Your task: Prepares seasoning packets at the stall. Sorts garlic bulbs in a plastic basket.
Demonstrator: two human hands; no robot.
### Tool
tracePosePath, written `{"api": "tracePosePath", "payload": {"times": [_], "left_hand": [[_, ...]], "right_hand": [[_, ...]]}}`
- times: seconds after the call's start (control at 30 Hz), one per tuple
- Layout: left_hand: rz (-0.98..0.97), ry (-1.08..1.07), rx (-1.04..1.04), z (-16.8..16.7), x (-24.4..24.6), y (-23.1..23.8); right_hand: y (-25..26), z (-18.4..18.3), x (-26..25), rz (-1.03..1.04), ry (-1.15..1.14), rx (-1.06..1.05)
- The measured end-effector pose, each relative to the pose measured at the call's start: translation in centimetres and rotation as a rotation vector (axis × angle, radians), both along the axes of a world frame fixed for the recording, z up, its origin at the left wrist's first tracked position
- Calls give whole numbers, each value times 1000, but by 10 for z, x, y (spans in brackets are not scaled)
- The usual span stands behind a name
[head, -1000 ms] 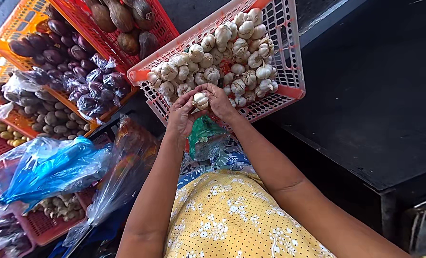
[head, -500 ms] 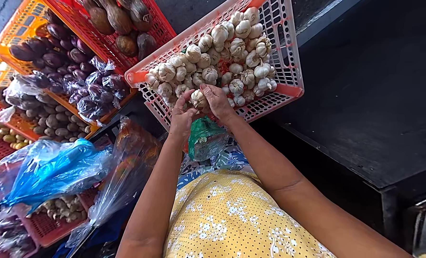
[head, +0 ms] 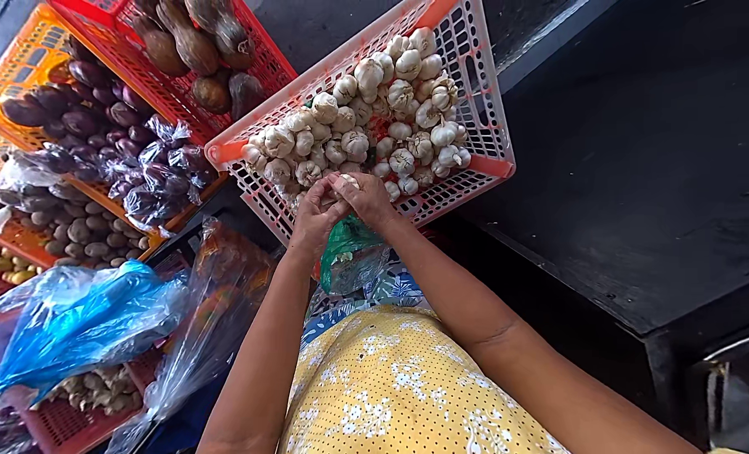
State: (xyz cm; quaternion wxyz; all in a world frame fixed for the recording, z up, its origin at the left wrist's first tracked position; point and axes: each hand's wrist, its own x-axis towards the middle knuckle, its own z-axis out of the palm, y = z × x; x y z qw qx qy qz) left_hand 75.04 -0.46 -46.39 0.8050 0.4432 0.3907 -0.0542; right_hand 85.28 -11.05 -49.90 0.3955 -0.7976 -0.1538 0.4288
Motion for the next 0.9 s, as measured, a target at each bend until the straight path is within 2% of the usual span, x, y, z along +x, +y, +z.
{"api": "tracePosePath", "payload": {"times": [0.13, 0.27, 0.37, 0.43, 0.5, 0.57, 0.6, 0.67, 0.73, 0.83, 0.9], "left_hand": [[-55, -12, -120, 3, 12, 1], [-100, 129, 3, -3, 30, -9], [-114, 114, 1, -10, 37, -17], [-103, 50, -62, -12, 43, -18], [-104, -5, -97, -10, 51, -17], [-161, -18, 2, -9, 60, -15], [-210, -22, 115, -9, 65, -13], [-275, -20, 345, -7, 83, -8], [-289, 30, 466, -7, 109, -4], [-315, 43, 461, -9, 159, -1], [-333, 16, 328, 1, 184, -1]], "right_hand": [[-2, 5, 5, 3, -95, -107], [-5, 8, 6, -30, -270, -170], [-10, 4, 16, -70, -284, -153], [-15, 1, 25, -136, -138, -92], [-20, -6, 30, -289, 78, -5], [-22, -8, 33, -456, 329, 13], [-21, -7, 34, -503, 438, -30], [-22, -8, 35, -436, 514, -178], [-23, -2, 35, -209, 425, -376], [-22, 9, 30, 27, 284, -454], [-24, 12, 30, 85, 277, -413]]}}
